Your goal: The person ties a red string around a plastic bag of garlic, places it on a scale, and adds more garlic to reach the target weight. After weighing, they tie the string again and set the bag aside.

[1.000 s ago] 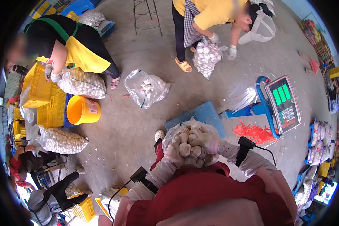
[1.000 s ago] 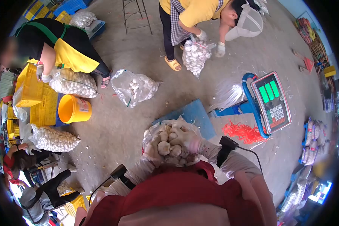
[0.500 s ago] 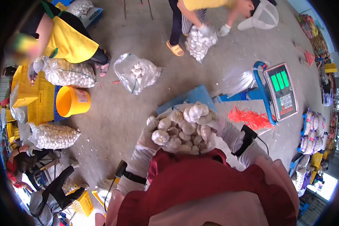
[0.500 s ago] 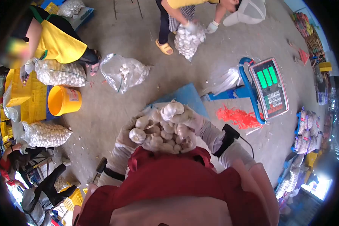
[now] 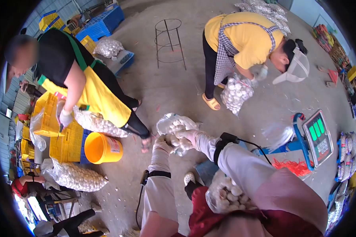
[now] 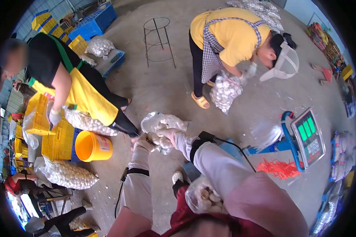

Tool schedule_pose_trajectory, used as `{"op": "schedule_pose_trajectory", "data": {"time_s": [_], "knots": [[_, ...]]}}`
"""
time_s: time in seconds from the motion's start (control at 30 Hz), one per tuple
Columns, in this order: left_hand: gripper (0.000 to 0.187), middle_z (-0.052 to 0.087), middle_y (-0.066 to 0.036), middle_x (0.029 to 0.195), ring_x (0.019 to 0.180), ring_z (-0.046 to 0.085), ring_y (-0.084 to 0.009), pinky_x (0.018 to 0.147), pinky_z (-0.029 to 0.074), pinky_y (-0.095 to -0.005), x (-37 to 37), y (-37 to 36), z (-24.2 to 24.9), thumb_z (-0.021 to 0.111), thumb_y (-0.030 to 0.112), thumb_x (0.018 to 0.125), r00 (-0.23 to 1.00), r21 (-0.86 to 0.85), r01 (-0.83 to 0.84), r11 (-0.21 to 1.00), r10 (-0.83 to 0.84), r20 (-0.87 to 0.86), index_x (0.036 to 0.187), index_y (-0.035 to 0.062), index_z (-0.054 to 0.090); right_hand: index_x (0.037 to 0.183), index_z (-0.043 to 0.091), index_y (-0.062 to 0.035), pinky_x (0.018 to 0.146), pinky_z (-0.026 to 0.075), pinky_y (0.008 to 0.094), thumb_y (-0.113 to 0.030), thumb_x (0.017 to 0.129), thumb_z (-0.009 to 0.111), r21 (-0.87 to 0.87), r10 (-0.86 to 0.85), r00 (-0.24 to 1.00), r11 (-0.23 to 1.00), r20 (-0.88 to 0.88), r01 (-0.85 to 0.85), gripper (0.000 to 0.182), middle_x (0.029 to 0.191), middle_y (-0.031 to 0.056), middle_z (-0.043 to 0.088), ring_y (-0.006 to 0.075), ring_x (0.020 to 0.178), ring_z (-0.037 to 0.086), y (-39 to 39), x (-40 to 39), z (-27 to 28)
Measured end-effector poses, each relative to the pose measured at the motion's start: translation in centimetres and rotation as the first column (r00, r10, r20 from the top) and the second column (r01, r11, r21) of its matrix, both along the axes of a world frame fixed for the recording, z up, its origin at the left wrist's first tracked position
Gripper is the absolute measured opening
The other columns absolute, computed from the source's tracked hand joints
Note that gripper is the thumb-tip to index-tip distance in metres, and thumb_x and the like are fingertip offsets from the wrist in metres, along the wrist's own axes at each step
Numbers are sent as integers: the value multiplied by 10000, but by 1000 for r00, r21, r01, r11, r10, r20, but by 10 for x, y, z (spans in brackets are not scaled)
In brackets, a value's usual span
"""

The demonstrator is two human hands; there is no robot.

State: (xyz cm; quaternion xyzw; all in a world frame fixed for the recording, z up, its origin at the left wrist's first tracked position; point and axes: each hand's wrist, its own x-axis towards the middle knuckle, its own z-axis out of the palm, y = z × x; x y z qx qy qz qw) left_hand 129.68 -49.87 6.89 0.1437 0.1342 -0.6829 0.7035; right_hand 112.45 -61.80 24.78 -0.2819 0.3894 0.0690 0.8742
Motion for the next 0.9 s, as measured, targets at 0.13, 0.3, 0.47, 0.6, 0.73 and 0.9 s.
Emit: {"op": "schedule_pose_trajectory", "data": {"time_s": [0.13,0.3,0.47,0.6,0.73,0.9], "knots": [[322,552,-154,1227,1148,514,-373,924,373,-692,17,-17,45,467,327,939,997,476,14,879,-50,64,1191,136,528,1036,546,-108,568,540,332,-206,853,599,-36,-176,969,984,-171,173,214,889,49,594,173,729,613,-24,48,-55],[379,467,-241,1292,1146,499,-442,935,382,-684,0,-9,61,531,312,933,979,649,-86,756,-58,198,1239,96,479,1119,572,-75,795,524,433,-188,861,593,-109,8,980,994,-200,-31,282,1029,49,604,207,934,613,-34,26,-49],[418,567,-195,1183,1065,579,-358,870,506,-519,-62,55,55,559,274,922,940,356,-129,925,-1,342,1274,60,490,1109,611,-49,828,501,339,-200,874,600,-459,-188,971,857,144,234,280,1037,57,620,188,956,602,-5,-114,46],[449,601,-183,1096,968,625,-304,784,542,-436,-173,87,194,593,268,888,863,84,143,986,-165,477,1226,-17,513,1068,627,-53,865,475,354,-230,854,622,-811,339,941,553,13,-188,279,1065,120,623,250,1042,578,8,-246,128],[435,619,-118,1071,922,636,-224,778,522,-337,-292,84,256,544,306,918,760,142,450,882,-462,458,1222,-4,533,1141,593,-98,892,436,406,-297,791,661,-918,475,799,-50,-368,-393,409,1059,159,599,303,1062,554,83,-310,92],[344,635,-155,1016,818,644,-270,721,518,-370,-340,87,162,593,278,861,102,401,-103,910,-392,914,1143,82,611,1217,536,-171,935,409,460,-381,672,710,-727,-120,767,-256,-630,-637,610,1264,150,456,365,1155,449,111,-284,79]]}}
